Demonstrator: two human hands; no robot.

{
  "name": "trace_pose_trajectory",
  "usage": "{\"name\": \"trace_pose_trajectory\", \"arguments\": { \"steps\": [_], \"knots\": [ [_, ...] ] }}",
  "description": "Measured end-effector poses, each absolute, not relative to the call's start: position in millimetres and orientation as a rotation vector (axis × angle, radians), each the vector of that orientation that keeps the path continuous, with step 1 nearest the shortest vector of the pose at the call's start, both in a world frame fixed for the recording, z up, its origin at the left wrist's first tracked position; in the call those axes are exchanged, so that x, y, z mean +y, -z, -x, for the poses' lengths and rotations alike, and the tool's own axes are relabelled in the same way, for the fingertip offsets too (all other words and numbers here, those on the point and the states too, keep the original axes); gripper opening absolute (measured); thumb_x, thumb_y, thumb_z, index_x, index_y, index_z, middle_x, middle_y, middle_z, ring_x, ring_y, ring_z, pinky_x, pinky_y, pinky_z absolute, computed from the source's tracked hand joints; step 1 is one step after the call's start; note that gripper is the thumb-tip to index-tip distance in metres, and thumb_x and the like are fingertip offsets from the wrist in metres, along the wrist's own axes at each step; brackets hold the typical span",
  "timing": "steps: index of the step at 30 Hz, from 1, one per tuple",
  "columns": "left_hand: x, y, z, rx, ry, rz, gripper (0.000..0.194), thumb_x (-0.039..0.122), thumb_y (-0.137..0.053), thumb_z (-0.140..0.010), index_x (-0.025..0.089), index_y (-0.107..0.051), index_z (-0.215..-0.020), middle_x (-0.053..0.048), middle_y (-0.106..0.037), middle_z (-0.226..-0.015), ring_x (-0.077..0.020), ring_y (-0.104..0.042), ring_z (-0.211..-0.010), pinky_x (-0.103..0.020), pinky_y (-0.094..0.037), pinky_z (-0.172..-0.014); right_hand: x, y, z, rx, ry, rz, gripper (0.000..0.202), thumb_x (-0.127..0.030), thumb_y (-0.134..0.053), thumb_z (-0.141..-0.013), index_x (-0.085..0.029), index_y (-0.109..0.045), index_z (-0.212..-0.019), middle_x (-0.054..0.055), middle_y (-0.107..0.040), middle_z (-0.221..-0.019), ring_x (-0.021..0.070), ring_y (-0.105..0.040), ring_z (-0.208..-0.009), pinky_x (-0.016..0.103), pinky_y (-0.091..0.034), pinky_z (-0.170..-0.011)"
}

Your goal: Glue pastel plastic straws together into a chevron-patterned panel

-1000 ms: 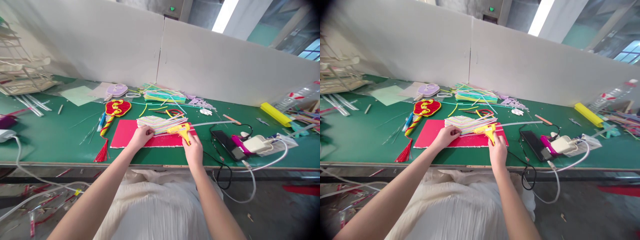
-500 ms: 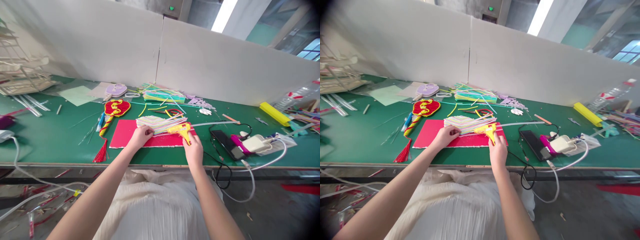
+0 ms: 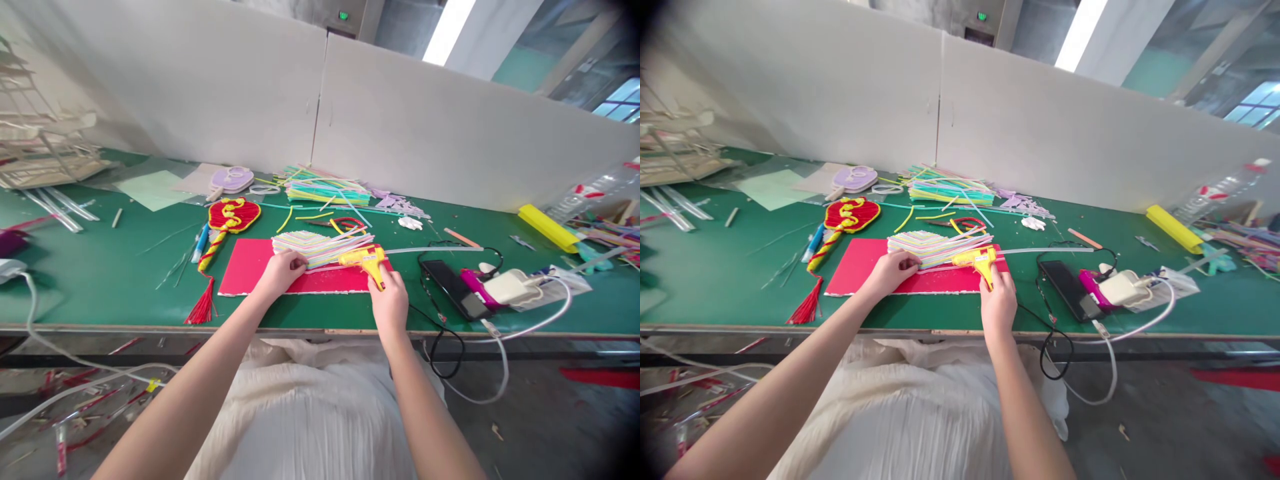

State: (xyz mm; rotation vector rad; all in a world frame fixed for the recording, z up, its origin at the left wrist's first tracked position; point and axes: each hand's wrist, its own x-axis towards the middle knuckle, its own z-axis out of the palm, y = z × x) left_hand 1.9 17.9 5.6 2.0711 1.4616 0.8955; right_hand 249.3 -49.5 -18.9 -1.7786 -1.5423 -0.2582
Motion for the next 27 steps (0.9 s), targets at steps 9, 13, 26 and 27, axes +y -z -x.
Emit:
{"name": "trace_pose_trajectory", "arguments": {
  "steps": [9, 13, 26, 27],
  "knots": [
    [17.1, -6.6, -2.2, 1.462, -0.893, -2.068, 0.015, 0.017, -0.06, -0.072, 0.017, -0.07, -0.084, 0.0, -0.062, -0.075, -0.0125, -0.055, -0.063, -0.023, -0.046, -0.063, -49.3, 20.0, -251.6, -1.516, 0.259, 1.79, 0.04, -0.031, -0.048, -0.087, -0.016, -0.062, -0.121, 0.01, -0.06, -0.091, 0.0221, -0.057, -0.083, 0.032, -0.047, -0.073],
    [17.1, -6.8, -2.5, 1.459, -0.898, -2.064, 0.015, 0.018, -0.06, -0.073, 0.017, -0.07, -0.084, -0.001, -0.062, -0.075, -0.0125, -0.055, -0.063, -0.023, -0.046, -0.063, -49.8, 18.9, -251.2, -1.5, 0.263, 1.821, 0.04, -0.03, -0.048, -0.086, -0.016, -0.062, -0.121, 0.01, -0.06, -0.09, 0.0222, -0.057, -0.083, 0.032, -0.047, -0.073],
    [17.0, -6.6, -2.2, 1.457, -0.902, -2.069, 0.016, 0.019, -0.059, -0.072, 0.017, -0.07, -0.084, -0.001, -0.062, -0.075, -0.0127, -0.055, -0.063, -0.023, -0.047, -0.063, -51.6, 17.7, -251.0, -1.45, 0.25, 1.844, 0.039, -0.029, -0.049, -0.086, -0.018, -0.062, -0.121, 0.008, -0.058, -0.089, 0.0207, -0.055, -0.081, 0.032, -0.046, -0.073],
    [17.0, -6.6, -2.1, 1.456, -0.903, -2.071, 0.016, 0.02, -0.059, -0.072, 0.017, -0.07, -0.084, -0.001, -0.063, -0.075, -0.0127, -0.055, -0.063, -0.023, -0.047, -0.063, -51.8, 17.4, -250.9, -1.446, 0.251, 1.845, 0.04, -0.029, -0.048, -0.085, -0.018, -0.062, -0.121, 0.008, -0.058, -0.089, 0.0208, -0.055, -0.081, 0.032, -0.046, -0.073]
  ]
}}
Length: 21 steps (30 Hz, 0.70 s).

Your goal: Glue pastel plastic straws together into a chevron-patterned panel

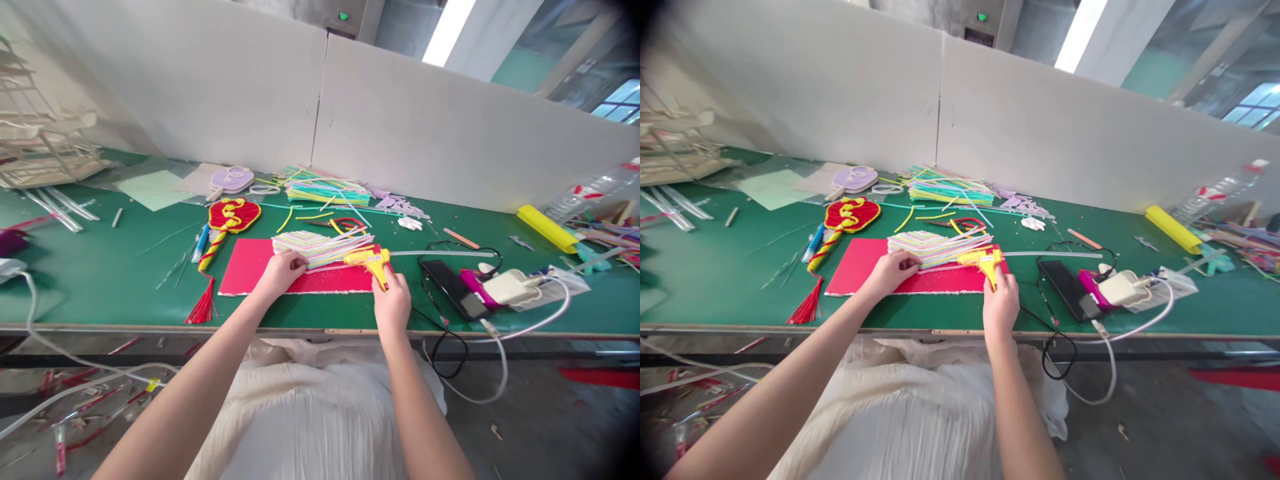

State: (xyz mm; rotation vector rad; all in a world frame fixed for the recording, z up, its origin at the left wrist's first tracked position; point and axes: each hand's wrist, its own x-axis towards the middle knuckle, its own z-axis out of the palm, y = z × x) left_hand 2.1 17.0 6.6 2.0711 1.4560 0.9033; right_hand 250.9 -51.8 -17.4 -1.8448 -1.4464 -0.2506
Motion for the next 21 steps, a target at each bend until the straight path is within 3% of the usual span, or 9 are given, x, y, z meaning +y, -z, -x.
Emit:
{"name": "trace_pose_trajectory", "arguments": {
  "steps": [16, 21],
  "knots": [
    [16.5, -7.0, -2.2, 1.448, -0.907, -2.077, 0.016, 0.02, -0.059, -0.073, 0.017, -0.07, -0.084, -0.001, -0.063, -0.076, -0.0132, -0.056, -0.064, -0.024, -0.047, -0.063, -54.2, 13.6, -248.6, -1.416, 0.222, 1.903, 0.04, -0.029, -0.047, -0.086, -0.016, -0.061, -0.121, 0.01, -0.058, -0.091, 0.0237, -0.055, -0.083, 0.034, -0.045, -0.072],
    [16.8, -6.4, -2.4, 1.442, -0.914, -2.074, 0.017, 0.018, -0.057, -0.073, 0.017, -0.07, -0.084, -0.001, -0.063, -0.075, -0.0129, -0.056, -0.064, -0.024, -0.047, -0.064, -53.2, 9.6, -258.8, -1.319, 0.243, 1.963, 0.041, -0.036, -0.056, -0.081, -0.017, -0.064, -0.117, 0.009, -0.058, -0.09, 0.0234, -0.056, -0.082, 0.033, -0.045, -0.069]
  ]
}}
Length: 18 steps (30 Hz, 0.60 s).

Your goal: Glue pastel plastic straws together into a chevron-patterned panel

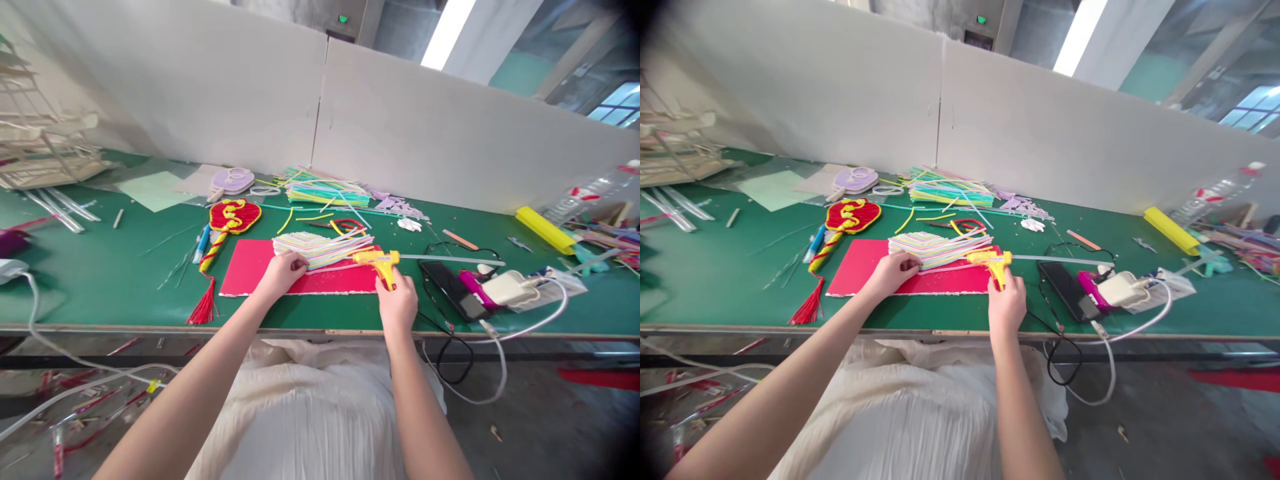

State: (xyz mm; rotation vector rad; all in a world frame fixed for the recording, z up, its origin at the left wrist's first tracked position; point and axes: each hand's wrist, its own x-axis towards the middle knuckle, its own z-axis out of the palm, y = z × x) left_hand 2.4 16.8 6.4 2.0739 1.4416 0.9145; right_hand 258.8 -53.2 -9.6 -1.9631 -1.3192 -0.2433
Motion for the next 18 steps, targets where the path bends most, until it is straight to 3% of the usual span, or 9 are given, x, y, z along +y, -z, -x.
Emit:
{"name": "trace_pose_trajectory", "arguments": {
  "steps": [6, 13, 18],
  "knots": [
    [15.5, -6.0, -2.5, 1.425, -0.942, -2.074, 0.015, 0.018, -0.057, -0.074, 0.017, -0.069, -0.083, -0.001, -0.062, -0.075, -0.0131, -0.056, -0.064, -0.024, -0.048, -0.066, -28.8, -5.5, -296.8, -1.201, 0.338, 2.047, 0.049, -0.047, -0.062, -0.075, -0.016, -0.064, -0.113, 0.011, -0.06, -0.093, 0.0268, -0.057, -0.085, 0.035, -0.045, -0.067],
    [10.8, -7.3, -2.9, 1.409, -0.987, -2.072, 0.014, 0.021, -0.056, -0.079, 0.019, -0.069, -0.084, -0.002, -0.065, -0.082, -0.014, -0.058, -0.069, -0.025, -0.048, -0.069, 13.9, -6.0, -304.6, -1.233, 0.252, 2.187, 0.051, -0.044, -0.062, -0.076, -0.011, -0.058, -0.116, 0.015, -0.06, -0.102, 0.0278, -0.057, -0.089, 0.036, -0.045, -0.071],
    [6.5, -11.1, -0.1, 1.421, -1.042, -2.065, 0.014, 0.019, -0.056, -0.08, 0.02, -0.069, -0.085, -0.002, -0.065, -0.086, -0.0142, -0.058, -0.073, -0.025, -0.048, -0.071, 17.7, -1.8, -305.5, -1.273, 0.205, 2.263, 0.046, -0.041, -0.065, -0.077, -0.008, -0.062, -0.109, 0.019, -0.059, -0.103, 0.0319, -0.055, -0.098, 0.042, -0.043, -0.079]
  ]
}}
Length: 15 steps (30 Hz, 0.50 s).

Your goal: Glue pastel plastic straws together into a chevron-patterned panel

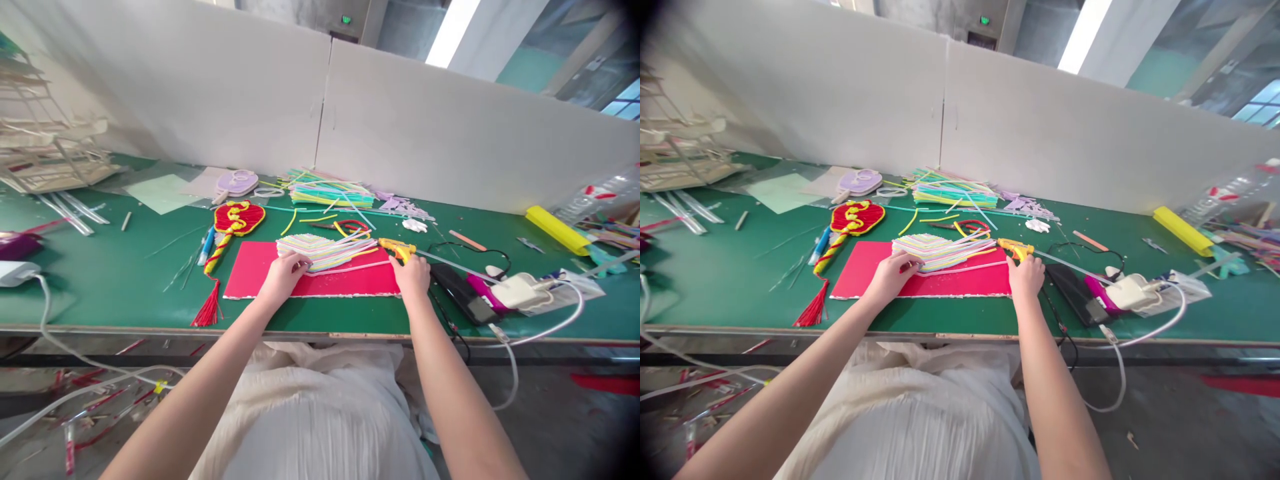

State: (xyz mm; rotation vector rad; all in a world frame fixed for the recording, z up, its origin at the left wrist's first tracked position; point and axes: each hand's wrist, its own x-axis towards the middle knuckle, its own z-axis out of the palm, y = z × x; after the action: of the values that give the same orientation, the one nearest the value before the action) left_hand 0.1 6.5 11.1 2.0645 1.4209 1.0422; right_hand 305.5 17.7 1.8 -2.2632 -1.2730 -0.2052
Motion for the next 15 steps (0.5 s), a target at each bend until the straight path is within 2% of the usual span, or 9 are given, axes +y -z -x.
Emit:
{"name": "trace_pose_trajectory", "arguments": {
  "steps": [3, 5, 9, 12, 15],
  "knots": [
    [5.2, -14.0, 2.4, 1.42, -1.058, -2.066, 0.013, 0.02, -0.057, -0.079, 0.02, -0.069, -0.085, -0.001, -0.064, -0.084, -0.0136, -0.057, -0.071, -0.024, -0.047, -0.069, 11.2, -7.0, -302.2, -1.356, 0.353, 2.13, 0.041, -0.04, -0.062, -0.081, -0.013, -0.063, -0.111, 0.018, -0.055, -0.113, 0.0322, -0.051, -0.105, 0.046, -0.041, -0.084],
    [5.8, -17.2, 4.5, 1.412, -1.051, -2.072, 0.013, 0.021, -0.058, -0.079, 0.02, -0.069, -0.085, -0.001, -0.065, -0.083, -0.0134, -0.057, -0.07, -0.024, -0.047, -0.069, 8.3, -12.2, -294.3, -1.509, 0.367, 1.883, 0.032, -0.037, -0.059, -0.084, -0.016, -0.066, -0.107, 0.014, -0.056, -0.11, 0.028, -0.052, -0.102, 0.044, -0.041, -0.087],
    [10.0, -27.9, 10.7, 1.371, -0.979, -2.107, 0.014, 0.021, -0.057, -0.078, 0.02, -0.07, -0.085, -0.001, -0.065, -0.082, -0.013, -0.057, -0.068, -0.024, -0.047, -0.068, 9.7, -18.4, -266.6, -1.878, 0.018, 1.382, 0.02, -0.036, -0.059, -0.086, -0.021, -0.071, -0.09, 0.006, -0.061, -0.092, 0.0214, -0.058, -0.094, 0.038, -0.046, -0.088],
    [13.6, -36.2, 16.4, 1.323, -0.872, -2.123, 0.014, 0.02, -0.058, -0.076, 0.021, -0.07, -0.082, -0.001, -0.065, -0.08, -0.0123, -0.056, -0.066, -0.023, -0.046, -0.065, 13.8, -18.4, -248.1, -2.06, -0.198, 1.185, 0.014, -0.035, -0.063, -0.084, -0.024, -0.072, -0.089, 0.004, -0.062, -0.092, 0.0196, -0.06, -0.093, 0.037, -0.049, -0.087],
    [14.4, -38.7, 19.4, 1.284, -0.766, -2.132, 0.011, 0.021, -0.06, -0.075, 0.021, -0.07, -0.08, 0.0, -0.064, -0.076, -0.0126, -0.057, -0.065, -0.022, -0.046, -0.064, 18.0, -17.3, -239.7, -2.179, -0.263, 1.083, 0.011, -0.031, -0.064, -0.084, -0.025, -0.072, -0.088, 0.003, -0.061, -0.092, 0.0181, -0.06, -0.093, 0.034, -0.05, -0.085]
  ]
}}
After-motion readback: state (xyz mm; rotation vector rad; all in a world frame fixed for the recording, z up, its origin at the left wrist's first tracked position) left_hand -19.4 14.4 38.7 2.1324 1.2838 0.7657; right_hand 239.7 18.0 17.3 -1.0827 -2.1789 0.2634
